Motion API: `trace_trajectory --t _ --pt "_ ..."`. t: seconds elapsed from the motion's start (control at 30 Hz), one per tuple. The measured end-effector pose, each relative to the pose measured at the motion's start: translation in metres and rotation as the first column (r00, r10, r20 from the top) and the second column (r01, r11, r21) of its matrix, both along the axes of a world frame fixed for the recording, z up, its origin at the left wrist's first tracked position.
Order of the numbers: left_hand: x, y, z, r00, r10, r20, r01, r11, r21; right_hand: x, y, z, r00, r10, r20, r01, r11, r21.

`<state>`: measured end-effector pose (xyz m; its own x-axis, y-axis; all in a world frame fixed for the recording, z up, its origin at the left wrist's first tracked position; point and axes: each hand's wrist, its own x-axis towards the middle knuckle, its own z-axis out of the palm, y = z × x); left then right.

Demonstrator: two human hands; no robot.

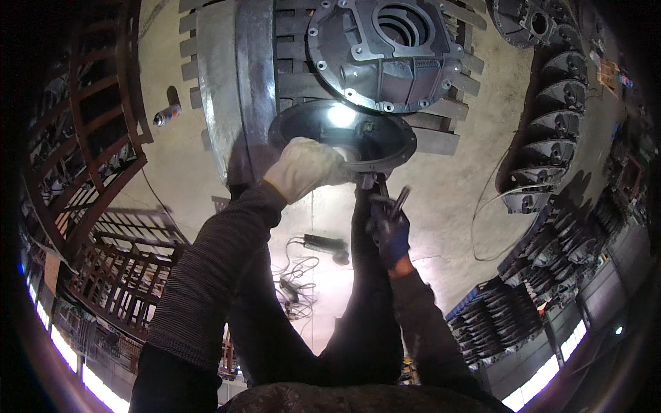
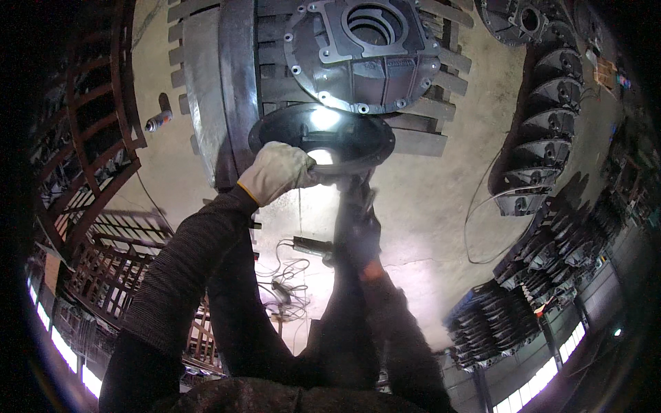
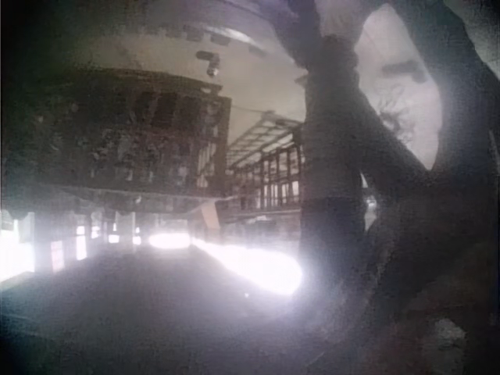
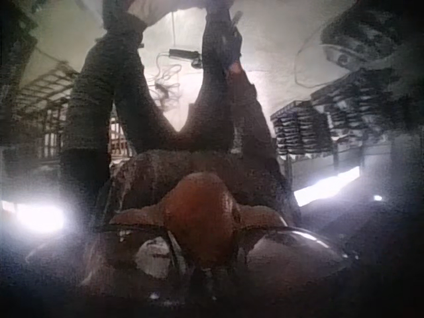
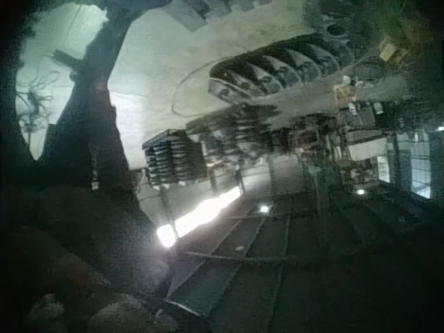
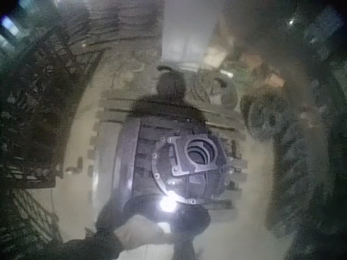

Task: The person repeatedly picks up cast metal housings from a rack, places them on a workbench, and uses an angle grinder to smooth the edges and surfaces. After grinding, the person flips the part and continues grinding other areas before returning it to the rack and selecting another unit.

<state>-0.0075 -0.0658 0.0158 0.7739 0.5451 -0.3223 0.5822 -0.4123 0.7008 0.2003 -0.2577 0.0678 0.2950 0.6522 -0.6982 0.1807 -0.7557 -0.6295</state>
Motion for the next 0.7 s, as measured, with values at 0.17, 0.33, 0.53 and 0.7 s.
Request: trace_trajectory --t 0.17,0.33,0.53,0.7 --pt "0.006 0.008 0.01 0.992 -0.066 -0.109 0.06 0.997 -0.054 -0.019 0.045 -0.007 0.782 -0.563 -0.269 0.529 0.827 -0.191" --pt "0.01 0.017 0.02 0.986 -0.103 -0.131 0.099 0.994 -0.037 0.027 0.04 0.07 0.881 0.473 0.021 -0.461 0.866 -0.193" --pt "0.01 0.015 0.019 0.999 -0.018 -0.034 0.017 0.999 -0.031 0.079 0.021 0.106 0.781 0.612 0.125 -0.625 0.768 0.14" --pt "0.018 0.012 0.012 0.998 0.024 -0.057 -0.028 0.997 -0.076 0.142 0.0 0.061 0.925 -0.376 -0.046 0.373 0.926 -0.064"
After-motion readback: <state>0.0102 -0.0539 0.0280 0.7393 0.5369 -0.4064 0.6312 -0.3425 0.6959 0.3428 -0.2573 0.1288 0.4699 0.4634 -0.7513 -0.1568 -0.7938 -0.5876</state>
